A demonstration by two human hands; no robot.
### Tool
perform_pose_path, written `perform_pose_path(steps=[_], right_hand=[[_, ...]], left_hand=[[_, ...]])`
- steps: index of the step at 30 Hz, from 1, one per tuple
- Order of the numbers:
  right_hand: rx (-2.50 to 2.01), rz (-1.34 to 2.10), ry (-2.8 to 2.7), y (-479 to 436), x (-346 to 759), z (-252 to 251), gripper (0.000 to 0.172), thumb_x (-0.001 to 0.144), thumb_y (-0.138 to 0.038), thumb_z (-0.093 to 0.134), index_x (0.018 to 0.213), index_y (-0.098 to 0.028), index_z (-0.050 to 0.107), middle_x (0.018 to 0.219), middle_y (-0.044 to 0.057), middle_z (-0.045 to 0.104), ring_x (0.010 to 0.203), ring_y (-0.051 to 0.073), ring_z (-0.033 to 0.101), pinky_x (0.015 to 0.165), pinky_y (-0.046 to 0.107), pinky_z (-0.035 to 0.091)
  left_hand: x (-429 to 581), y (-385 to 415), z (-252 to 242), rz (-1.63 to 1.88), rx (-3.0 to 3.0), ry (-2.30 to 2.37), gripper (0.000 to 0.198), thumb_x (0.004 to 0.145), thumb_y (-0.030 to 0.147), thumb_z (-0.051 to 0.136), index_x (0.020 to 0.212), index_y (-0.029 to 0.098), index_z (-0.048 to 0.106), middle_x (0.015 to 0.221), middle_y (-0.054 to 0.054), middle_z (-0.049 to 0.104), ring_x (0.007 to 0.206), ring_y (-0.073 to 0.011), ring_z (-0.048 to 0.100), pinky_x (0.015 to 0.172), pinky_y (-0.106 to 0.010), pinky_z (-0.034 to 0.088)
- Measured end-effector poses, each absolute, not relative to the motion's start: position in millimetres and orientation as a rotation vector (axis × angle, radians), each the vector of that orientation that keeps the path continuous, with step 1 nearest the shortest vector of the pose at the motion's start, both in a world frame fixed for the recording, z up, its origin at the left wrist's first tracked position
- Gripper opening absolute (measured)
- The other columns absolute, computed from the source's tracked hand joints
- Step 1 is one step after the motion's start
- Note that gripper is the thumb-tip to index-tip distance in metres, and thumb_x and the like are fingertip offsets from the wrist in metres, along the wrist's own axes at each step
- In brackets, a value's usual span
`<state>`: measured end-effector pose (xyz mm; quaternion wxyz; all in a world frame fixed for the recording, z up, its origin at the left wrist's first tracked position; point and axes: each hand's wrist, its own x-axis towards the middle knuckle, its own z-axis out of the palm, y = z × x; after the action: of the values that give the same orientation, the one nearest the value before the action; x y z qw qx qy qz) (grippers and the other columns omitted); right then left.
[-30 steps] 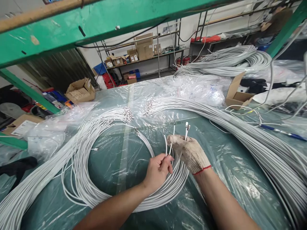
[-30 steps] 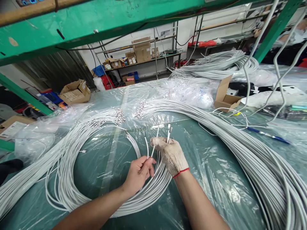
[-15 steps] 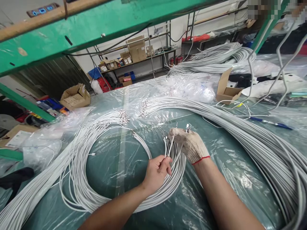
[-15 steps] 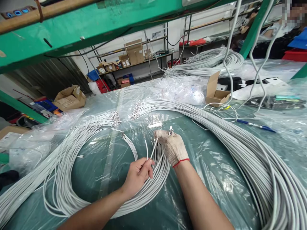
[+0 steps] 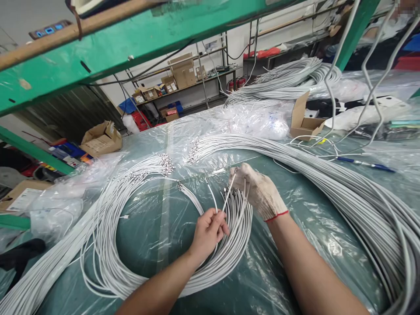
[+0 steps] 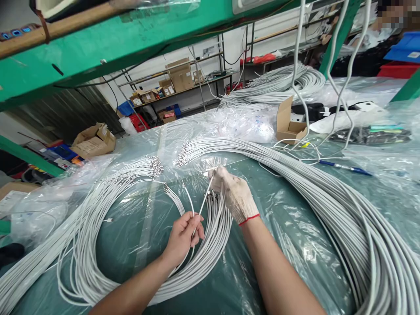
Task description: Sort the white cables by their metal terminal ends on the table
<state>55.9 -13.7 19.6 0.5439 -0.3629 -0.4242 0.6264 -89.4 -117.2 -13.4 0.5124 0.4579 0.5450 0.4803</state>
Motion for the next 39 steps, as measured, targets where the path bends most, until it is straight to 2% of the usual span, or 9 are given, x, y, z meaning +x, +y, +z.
perform_pose_path(steps=[8, 11, 14, 19, 23, 27, 31, 34, 39], right_hand=[[-0.761, 1.633, -0.776, -16.1, 66.7, 31.7, 0.043, 0.075, -0.065, 0.067, 0.079, -0.023, 0.073, 0.085, 0.007, 0.069, 0.074, 0.022, 0.061, 0.070, 0.033, 0.049], [-0.678, 1.623, -0.841, -16.7, 67.7, 31.5, 0.031, 0.071, -0.053, 0.076, 0.072, -0.023, 0.069, 0.080, 0.005, 0.067, 0.072, 0.020, 0.059, 0.068, 0.032, 0.047], [-0.646, 1.592, -0.899, -17.9, 67.4, 30.7, 0.028, 0.068, -0.045, 0.079, 0.067, -0.021, 0.064, 0.073, 0.003, 0.062, 0.068, 0.018, 0.056, 0.066, 0.030, 0.046], [-0.623, 1.705, -0.773, -21.8, 62.3, 29.5, 0.033, 0.069, -0.046, 0.080, 0.090, -0.023, 0.068, 0.082, 0.003, 0.063, 0.078, 0.020, 0.061, 0.078, 0.035, 0.053], [-0.624, 1.767, -0.856, -26.1, 59.5, 29.8, 0.037, 0.066, -0.038, 0.085, 0.094, -0.020, 0.069, 0.063, -0.003, 0.050, 0.058, 0.012, 0.048, 0.067, 0.031, 0.051], [-0.712, 1.876, -0.992, -28.5, 57.2, 29.3, 0.036, 0.071, -0.043, 0.080, 0.096, -0.018, 0.073, 0.056, -0.004, 0.046, 0.054, 0.013, 0.045, 0.056, 0.028, 0.045], [-0.691, 1.889, -0.998, -28.6, 54.2, 27.2, 0.037, 0.073, -0.048, 0.078, 0.095, -0.018, 0.073, 0.052, -0.004, 0.048, 0.051, 0.013, 0.046, 0.056, 0.029, 0.044], [-0.666, 1.867, -1.011, -29.7, 53.7, 27.5, 0.037, 0.072, -0.048, 0.079, 0.091, -0.017, 0.072, 0.049, -0.004, 0.047, 0.049, 0.013, 0.047, 0.056, 0.029, 0.045], [-0.654, 1.883, -1.005, -31.9, 54.5, 29.8, 0.034, 0.074, -0.047, 0.078, 0.084, -0.015, 0.071, 0.046, -0.006, 0.043, 0.046, 0.011, 0.043, 0.061, 0.031, 0.049]], left_hand=[[-92.6, -113.7, -17.3, 1.094, 1.103, 1.276, 0.049, 0.084, 0.065, 0.056, 0.086, 0.015, 0.057, 0.056, 0.002, 0.058, 0.038, -0.0041, 0.036, 0.041, -0.019, 0.023], [-92.7, -113.4, -16.6, 1.066, 1.109, 1.275, 0.048, 0.084, 0.064, 0.057, 0.084, 0.016, 0.056, 0.056, 0.001, 0.058, 0.038, -0.0041, 0.035, 0.041, -0.019, 0.024], [-91.5, -114.9, -15.1, 1.053, 1.105, 1.261, 0.048, 0.084, 0.063, 0.057, 0.084, 0.015, 0.056, 0.057, 0.000, 0.060, 0.038, -0.0045, 0.037, 0.042, -0.019, 0.026], [-87.9, -117.1, -14.4, 1.043, 1.109, 1.201, 0.051, 0.085, 0.064, 0.054, 0.090, 0.014, 0.061, 0.066, -0.004, 0.065, 0.042, -0.0069, 0.044, 0.045, -0.021, 0.032], [-90.3, -113.0, -15.1, 1.106, 1.197, 1.276, 0.050, 0.085, 0.062, 0.055, 0.087, 0.013, 0.068, 0.066, -0.002, 0.061, 0.055, -0.0111, 0.050, 0.056, -0.025, 0.040], [-96.8, -109.2, -12.9, 1.082, 1.278, 1.213, 0.050, 0.089, 0.060, 0.052, 0.077, 0.014, 0.068, 0.052, 0.002, 0.047, 0.053, -0.0109, 0.045, 0.066, -0.028, 0.042], [-98.7, -109.5, -8.9, 1.020, 1.291, 1.042, 0.051, 0.090, 0.059, 0.052, 0.065, 0.016, 0.063, 0.048, 0.002, 0.044, 0.052, -0.0127, 0.046, 0.082, -0.035, 0.046], [-97.3, -110.1, -7.3, 1.021, 1.310, 0.976, 0.052, 0.090, 0.057, 0.053, 0.055, 0.019, 0.056, 0.046, 0.003, 0.041, 0.052, -0.0128, 0.045, 0.094, -0.040, 0.044], [-96.8, -109.3, -9.3, 0.968, 1.305, 0.956, 0.055, 0.090, 0.059, 0.052, 0.051, 0.020, 0.051, 0.045, 0.004, 0.038, 0.048, -0.0103, 0.038, 0.100, -0.042, 0.043]])
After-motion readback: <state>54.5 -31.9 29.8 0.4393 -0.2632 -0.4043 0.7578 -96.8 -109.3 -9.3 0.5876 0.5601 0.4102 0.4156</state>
